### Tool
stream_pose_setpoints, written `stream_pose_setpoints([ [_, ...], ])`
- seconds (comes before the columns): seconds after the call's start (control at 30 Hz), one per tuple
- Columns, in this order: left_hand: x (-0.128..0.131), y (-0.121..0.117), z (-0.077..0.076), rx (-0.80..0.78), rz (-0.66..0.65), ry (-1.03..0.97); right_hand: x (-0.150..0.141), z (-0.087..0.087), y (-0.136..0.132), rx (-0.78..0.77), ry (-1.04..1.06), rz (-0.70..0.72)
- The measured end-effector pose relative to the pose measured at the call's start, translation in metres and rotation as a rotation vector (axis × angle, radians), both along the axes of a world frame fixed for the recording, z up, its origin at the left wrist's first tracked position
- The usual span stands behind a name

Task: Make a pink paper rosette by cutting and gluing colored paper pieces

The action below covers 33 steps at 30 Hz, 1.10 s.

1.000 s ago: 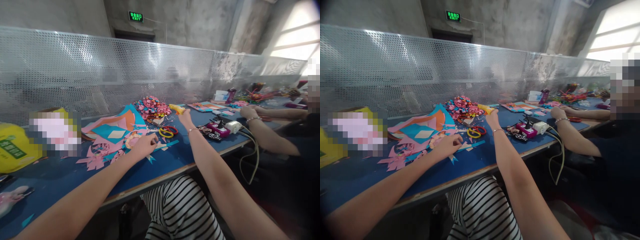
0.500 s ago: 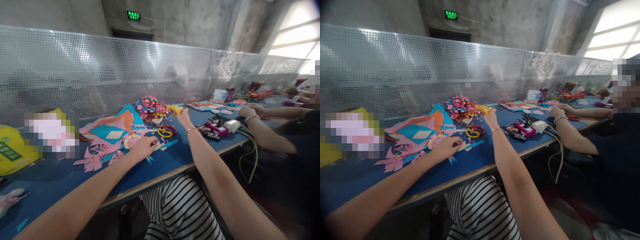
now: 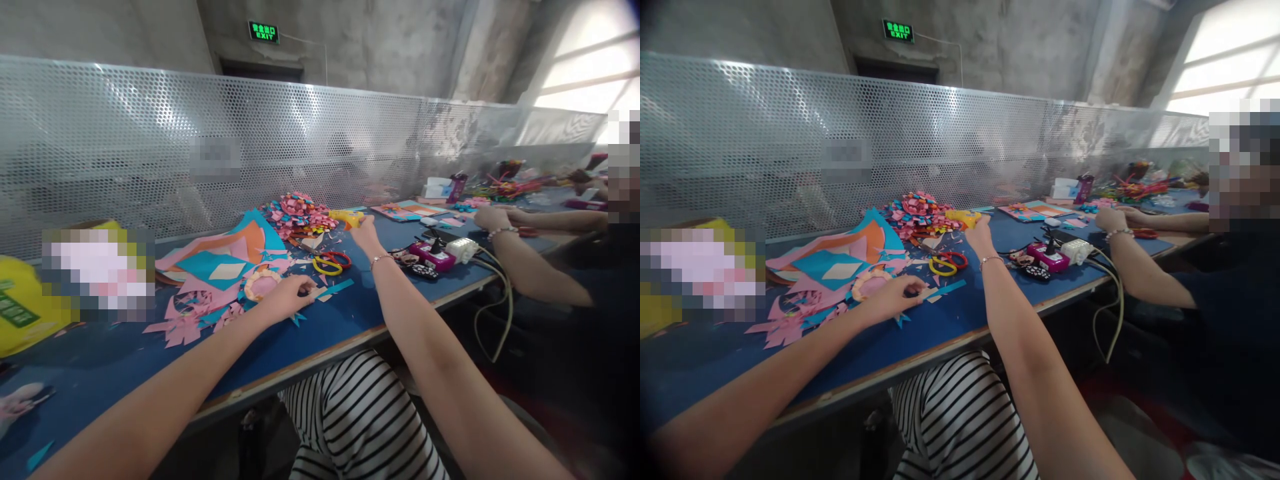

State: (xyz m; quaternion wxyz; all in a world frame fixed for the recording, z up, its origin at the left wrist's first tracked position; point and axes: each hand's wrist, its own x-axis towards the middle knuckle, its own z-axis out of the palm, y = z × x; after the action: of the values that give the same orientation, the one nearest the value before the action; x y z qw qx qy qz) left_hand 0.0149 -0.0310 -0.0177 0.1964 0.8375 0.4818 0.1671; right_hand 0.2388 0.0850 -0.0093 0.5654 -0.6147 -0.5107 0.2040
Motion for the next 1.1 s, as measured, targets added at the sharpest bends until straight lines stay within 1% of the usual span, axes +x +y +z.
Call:
stream_pose_setpoints([
  [0.13, 0.0, 0.0, 0.0, -0.022, -0.003, -0.027, 0.001, -0.001, 0.0, 0.004, -0.016, -0.012],
  [0.2, 0.001, -0.002, 0.0, 0.003, -0.041, 0.008, 0.001, -0.001, 0.001, 0.003, -0.029, -0.015],
  [0.37, 0.001, -0.009, 0.006, 0.217, -0.177, 0.235, 0.002, -0.001, 0.001, 0.001, -0.033, -0.025],
  [0.47, 0.001, -0.01, 0.008, 0.299, -0.22, 0.329, 0.002, -0.001, 0.002, -0.005, -0.027, -0.023],
  [0.67, -0.001, -0.012, 0.004, 0.435, -0.276, 0.48, 0.001, -0.001, 0.003, -0.025, 0.025, -0.011],
  [0.73, -0.001, -0.015, 0.007, 0.484, -0.298, 0.544, 0.0, 0.0, 0.003, -0.04, 0.047, -0.008],
  [0.8, 0.001, -0.019, 0.013, 0.523, -0.299, 0.614, -0.001, 0.001, 0.004, -0.059, 0.058, -0.008],
  [0.93, 0.006, -0.027, 0.023, 0.565, -0.223, 0.728, -0.001, 0.001, 0.006, -0.065, 0.064, -0.017],
  [1.0, 0.01, -0.032, 0.024, 0.568, -0.213, 0.777, 0.0, 0.0, 0.008, -0.059, 0.061, -0.022],
  [1.1, 0.015, -0.04, 0.022, 0.571, -0.237, 0.807, 0.001, -0.002, 0.01, -0.062, 0.046, -0.014],
])
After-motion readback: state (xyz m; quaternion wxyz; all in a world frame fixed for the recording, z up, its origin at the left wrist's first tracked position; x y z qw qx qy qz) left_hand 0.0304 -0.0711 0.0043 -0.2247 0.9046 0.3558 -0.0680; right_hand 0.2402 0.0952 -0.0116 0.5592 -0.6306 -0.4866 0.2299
